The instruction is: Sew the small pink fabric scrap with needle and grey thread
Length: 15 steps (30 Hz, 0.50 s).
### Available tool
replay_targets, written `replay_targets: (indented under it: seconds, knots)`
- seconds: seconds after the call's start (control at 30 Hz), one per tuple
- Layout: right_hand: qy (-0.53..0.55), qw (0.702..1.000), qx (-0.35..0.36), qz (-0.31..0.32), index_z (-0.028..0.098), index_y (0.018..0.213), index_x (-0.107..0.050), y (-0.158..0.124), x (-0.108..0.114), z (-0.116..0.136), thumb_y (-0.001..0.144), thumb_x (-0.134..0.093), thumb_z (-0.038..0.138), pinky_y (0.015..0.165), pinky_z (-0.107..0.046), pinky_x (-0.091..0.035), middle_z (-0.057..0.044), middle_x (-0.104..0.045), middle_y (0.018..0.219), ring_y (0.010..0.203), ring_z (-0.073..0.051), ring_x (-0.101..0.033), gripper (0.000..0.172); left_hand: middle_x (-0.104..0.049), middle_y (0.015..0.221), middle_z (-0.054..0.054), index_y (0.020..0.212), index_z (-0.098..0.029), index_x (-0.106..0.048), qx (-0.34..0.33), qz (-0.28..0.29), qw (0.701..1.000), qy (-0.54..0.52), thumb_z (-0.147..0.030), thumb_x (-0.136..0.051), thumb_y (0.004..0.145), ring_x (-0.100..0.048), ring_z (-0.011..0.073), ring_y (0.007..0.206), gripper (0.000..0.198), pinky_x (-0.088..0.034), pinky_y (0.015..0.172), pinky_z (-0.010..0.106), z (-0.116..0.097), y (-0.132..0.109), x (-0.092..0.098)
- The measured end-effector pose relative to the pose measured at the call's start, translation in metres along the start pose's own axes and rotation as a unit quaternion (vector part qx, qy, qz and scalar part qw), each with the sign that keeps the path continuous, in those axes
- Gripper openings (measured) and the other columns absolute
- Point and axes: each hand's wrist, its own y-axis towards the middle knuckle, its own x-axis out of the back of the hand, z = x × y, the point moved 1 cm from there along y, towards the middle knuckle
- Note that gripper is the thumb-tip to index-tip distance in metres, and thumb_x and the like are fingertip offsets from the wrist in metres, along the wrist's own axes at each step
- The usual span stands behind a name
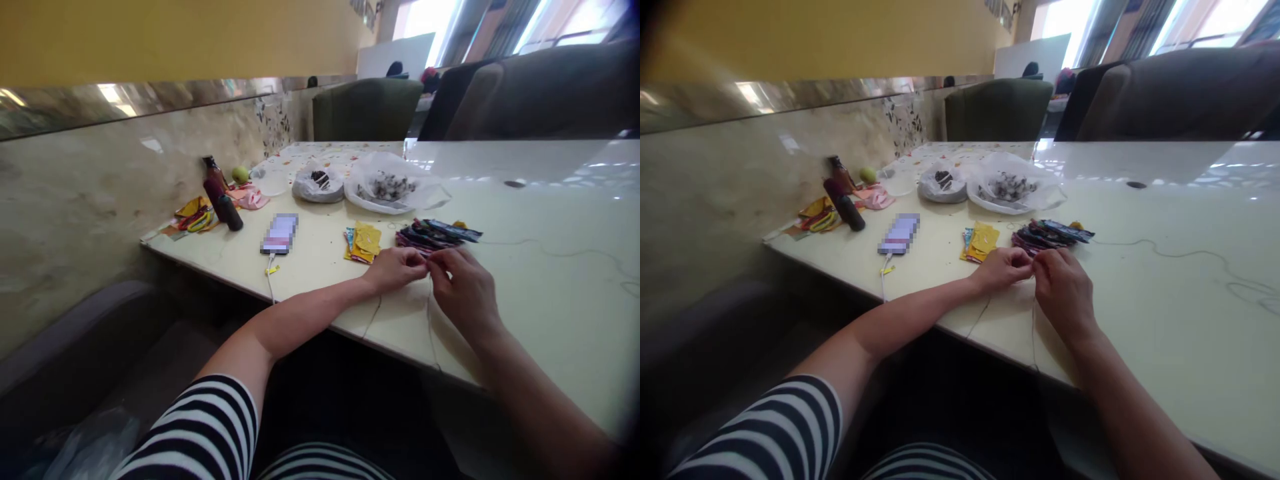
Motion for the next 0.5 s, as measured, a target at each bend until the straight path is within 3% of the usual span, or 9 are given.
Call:
replay_targets:
  seconds: [0.23, 0.5]
  knots:
    - [0.0, 0.995, 0.09, -0.044, 0.014, 0.094, -0.069, 0.001, 0.003, 0.004, 0.093, -0.059, 0.024, 0.065, -0.029, -0.05, -0.01, -0.071, 0.087, 0.073, -0.022, -0.068, 0.014, -0.065, 0.068, 0.001, 0.081, -0.013, -0.071, 0.067, -0.012, 0.994, -0.084, -0.042, -0.078, 0.081, -0.056, 0.0103, 0.062, 0.029, -0.048, 0.066, 0.024, -0.006, 0.0, 0.005]
    - [0.015, 0.992, 0.117, -0.037, 0.015, 0.095, -0.072, 0.002, 0.006, 0.006, 0.094, -0.062, 0.02, 0.069, -0.027, -0.052, -0.009, -0.073, 0.091, 0.079, -0.021, -0.071, 0.011, -0.058, 0.057, -0.002, 0.07, -0.013, -0.063, 0.06, -0.012, 0.972, -0.227, -0.045, -0.083, 0.075, -0.048, 0.0072, 0.051, 0.038, -0.038, 0.054, 0.023, 0.005, 0.003, -0.001]
